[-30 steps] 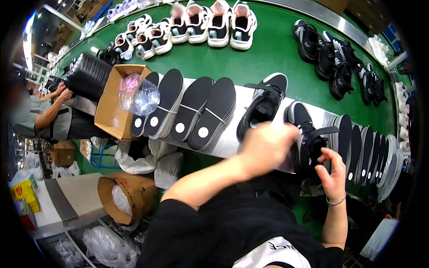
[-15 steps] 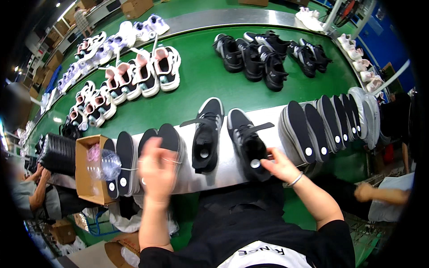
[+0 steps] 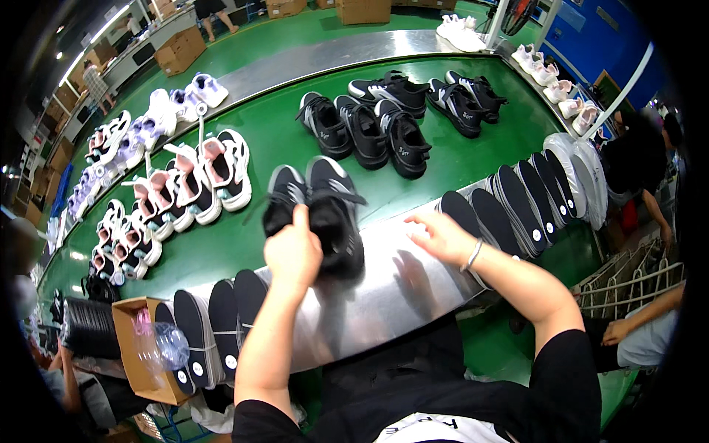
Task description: The person inserts white insoles into black shoes, adjusts the shoe tongues, and organizes the completed pairs on a green work surface.
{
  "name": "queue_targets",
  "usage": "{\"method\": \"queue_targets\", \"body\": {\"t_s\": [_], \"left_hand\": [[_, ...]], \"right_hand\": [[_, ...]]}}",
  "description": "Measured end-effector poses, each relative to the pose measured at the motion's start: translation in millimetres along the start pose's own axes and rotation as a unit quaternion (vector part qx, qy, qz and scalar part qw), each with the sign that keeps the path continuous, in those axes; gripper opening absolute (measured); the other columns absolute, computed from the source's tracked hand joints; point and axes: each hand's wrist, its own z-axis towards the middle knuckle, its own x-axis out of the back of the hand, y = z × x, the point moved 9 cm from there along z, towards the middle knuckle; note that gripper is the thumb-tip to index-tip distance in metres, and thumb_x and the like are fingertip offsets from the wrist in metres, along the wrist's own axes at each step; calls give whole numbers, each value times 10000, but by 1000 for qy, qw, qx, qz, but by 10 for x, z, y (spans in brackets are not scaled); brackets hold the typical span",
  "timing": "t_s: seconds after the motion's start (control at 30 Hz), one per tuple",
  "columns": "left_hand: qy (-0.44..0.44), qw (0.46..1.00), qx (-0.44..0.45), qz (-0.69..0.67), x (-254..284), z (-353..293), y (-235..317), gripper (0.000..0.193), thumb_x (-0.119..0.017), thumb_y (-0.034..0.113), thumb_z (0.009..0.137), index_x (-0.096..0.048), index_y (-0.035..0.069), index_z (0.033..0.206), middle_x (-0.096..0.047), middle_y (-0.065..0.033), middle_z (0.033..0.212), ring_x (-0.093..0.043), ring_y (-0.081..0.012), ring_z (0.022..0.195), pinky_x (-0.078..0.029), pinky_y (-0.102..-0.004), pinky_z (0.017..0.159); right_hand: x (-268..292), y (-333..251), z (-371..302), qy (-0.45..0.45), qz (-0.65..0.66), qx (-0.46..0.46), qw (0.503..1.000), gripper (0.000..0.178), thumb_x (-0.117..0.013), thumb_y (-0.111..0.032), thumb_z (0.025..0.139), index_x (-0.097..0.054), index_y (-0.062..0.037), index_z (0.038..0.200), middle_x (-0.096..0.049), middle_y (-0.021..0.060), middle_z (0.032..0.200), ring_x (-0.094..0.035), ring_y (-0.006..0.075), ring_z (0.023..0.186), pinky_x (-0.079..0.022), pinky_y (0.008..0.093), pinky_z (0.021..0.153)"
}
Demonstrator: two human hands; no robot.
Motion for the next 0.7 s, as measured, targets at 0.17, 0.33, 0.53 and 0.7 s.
{"method": "queue_targets", "body": {"t_s": [0.17,0.33,0.53,0.7], "left_hand": [[14,994,69,85,-190,933,-527,408,-521,132,736,-456,101,1137,-605,-109,729,-599,-246,653,-435,-391,591],[205,972,-82,-79,-80,857,44,452,-570,120,712,-446,72,1143,-474,-102,1114,-430,-251,1044,-293,-395,864],[45,971,-72,-222,-862,53,626,458,-603,188,696,-457,47,1107,-439,-145,1130,-399,-301,1059,-258,-428,912],[-27,980,-59,-188,-1202,-326,764,398,-602,210,701,-494,42,1045,-446,-142,1120,-401,-281,1064,-249,-457,916]], "right_hand": [[780,548,758,162,-146,18,976,240,-553,-175,744,-548,-29,934,-537,149,940,-498,298,935,-404,363,825],[1133,1264,1286,188,-246,-80,947,396,-625,-305,689,-554,-36,970,-488,165,1063,-455,318,1007,-382,357,870],[797,1778,1940,2,-298,-218,929,297,-607,-216,634,-593,-30,864,-584,192,949,-562,302,907,-447,381,783],[1127,1530,2251,92,-523,-8,847,303,-540,-89,630,-636,-126,915,-392,83,1218,-336,245,1157,-339,411,911]]}}
